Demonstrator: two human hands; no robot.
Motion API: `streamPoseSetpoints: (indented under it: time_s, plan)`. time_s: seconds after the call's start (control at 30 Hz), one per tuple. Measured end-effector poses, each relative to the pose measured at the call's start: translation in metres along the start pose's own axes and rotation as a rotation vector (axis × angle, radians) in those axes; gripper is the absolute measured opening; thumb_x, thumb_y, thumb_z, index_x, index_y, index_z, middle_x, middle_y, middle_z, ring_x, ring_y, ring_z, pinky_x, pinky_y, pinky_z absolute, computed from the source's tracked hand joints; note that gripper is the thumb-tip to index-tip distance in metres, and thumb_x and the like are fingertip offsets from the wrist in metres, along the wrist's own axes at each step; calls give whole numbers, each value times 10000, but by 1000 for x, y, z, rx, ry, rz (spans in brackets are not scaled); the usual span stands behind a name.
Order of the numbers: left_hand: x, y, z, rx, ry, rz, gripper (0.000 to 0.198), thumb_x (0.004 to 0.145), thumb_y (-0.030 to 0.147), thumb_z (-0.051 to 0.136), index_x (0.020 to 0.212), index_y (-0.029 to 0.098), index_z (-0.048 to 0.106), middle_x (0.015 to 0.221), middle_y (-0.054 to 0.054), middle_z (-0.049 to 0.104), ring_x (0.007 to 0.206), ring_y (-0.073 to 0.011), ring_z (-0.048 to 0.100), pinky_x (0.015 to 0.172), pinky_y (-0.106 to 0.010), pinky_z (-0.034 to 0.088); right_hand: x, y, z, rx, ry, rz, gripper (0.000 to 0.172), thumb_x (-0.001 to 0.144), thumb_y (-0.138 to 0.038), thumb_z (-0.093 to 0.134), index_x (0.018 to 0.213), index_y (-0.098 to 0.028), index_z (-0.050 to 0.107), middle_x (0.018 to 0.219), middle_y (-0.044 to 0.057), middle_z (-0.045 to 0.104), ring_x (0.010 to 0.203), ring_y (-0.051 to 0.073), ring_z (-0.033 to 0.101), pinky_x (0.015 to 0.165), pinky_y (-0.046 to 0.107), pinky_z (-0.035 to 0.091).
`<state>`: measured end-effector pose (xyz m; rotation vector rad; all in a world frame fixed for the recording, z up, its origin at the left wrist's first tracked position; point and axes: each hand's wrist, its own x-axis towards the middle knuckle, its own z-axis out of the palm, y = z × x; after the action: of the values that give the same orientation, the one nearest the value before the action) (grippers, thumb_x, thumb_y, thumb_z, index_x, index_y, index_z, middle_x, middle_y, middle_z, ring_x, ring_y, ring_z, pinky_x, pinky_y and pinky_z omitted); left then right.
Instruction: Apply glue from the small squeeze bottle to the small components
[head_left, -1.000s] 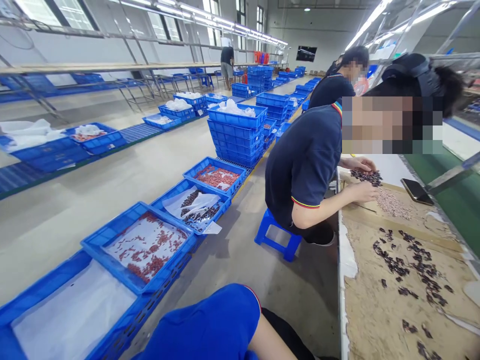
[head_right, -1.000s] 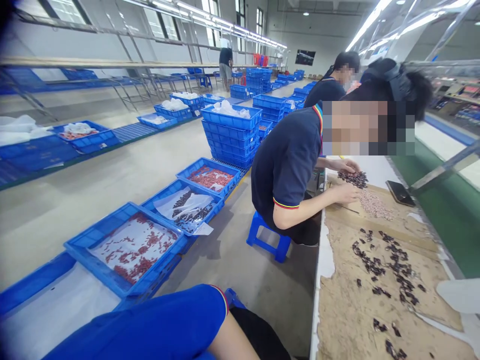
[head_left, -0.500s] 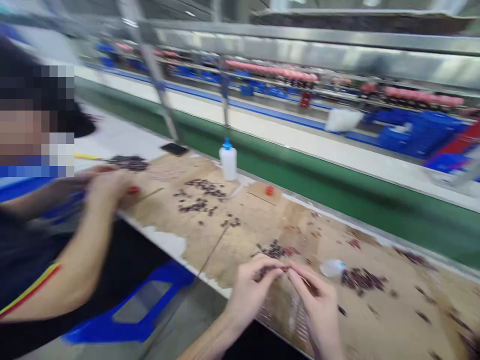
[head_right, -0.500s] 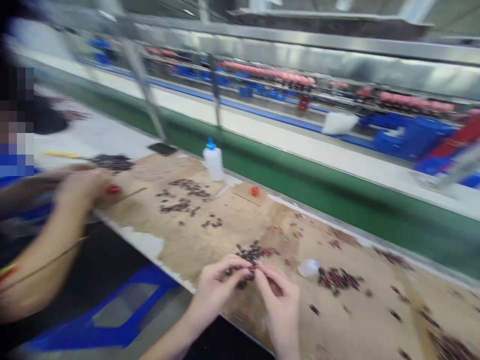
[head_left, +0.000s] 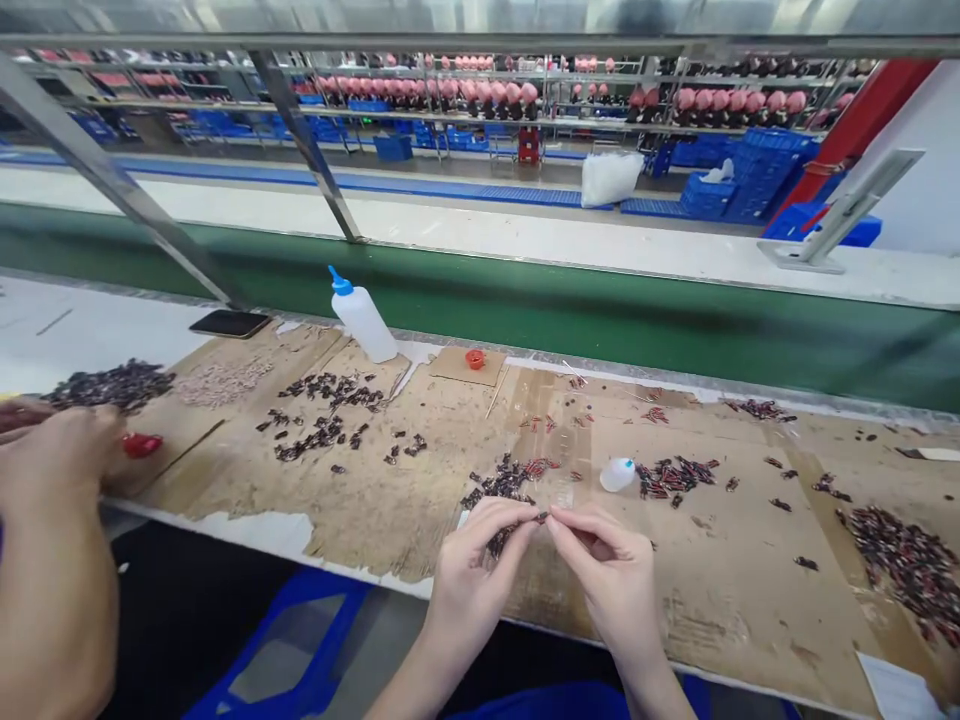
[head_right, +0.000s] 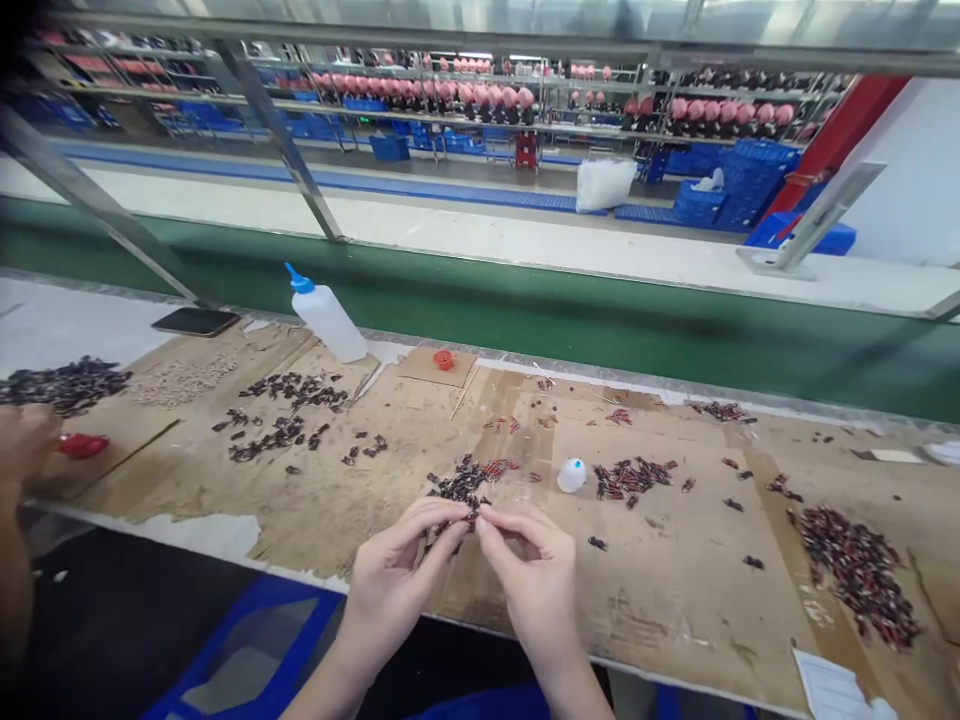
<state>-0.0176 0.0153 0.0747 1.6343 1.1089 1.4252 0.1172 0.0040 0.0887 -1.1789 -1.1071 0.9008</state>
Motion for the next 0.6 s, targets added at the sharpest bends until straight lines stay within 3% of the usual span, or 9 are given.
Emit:
streamPoseSetpoints:
  time_s: [0.13, 0.6]
  plan:
    - [-1, 5, -1, 25, -67, -21, 150, 844, 126, 623, 913, 205, 731, 859, -46, 731, 846, -153, 686, 771, -226, 570, 0, -1, -5, -18, -10, -33, 114, 745, -199, 715, 809, -239, 801, 663, 43, 711, 612, 148, 648, 575, 234, 548]
    - [-2, 11, 1, 105, -116, -11, 115, 856, 141, 602, 894, 188, 700, 852, -50, 726, 839, -159, 679, 765, -246, 557, -5, 1, -12, -53, -44, -34, 123, 783, -213, 702, 855, -240, 798, 660, 35, 690, 610, 146, 641, 555, 230, 543]
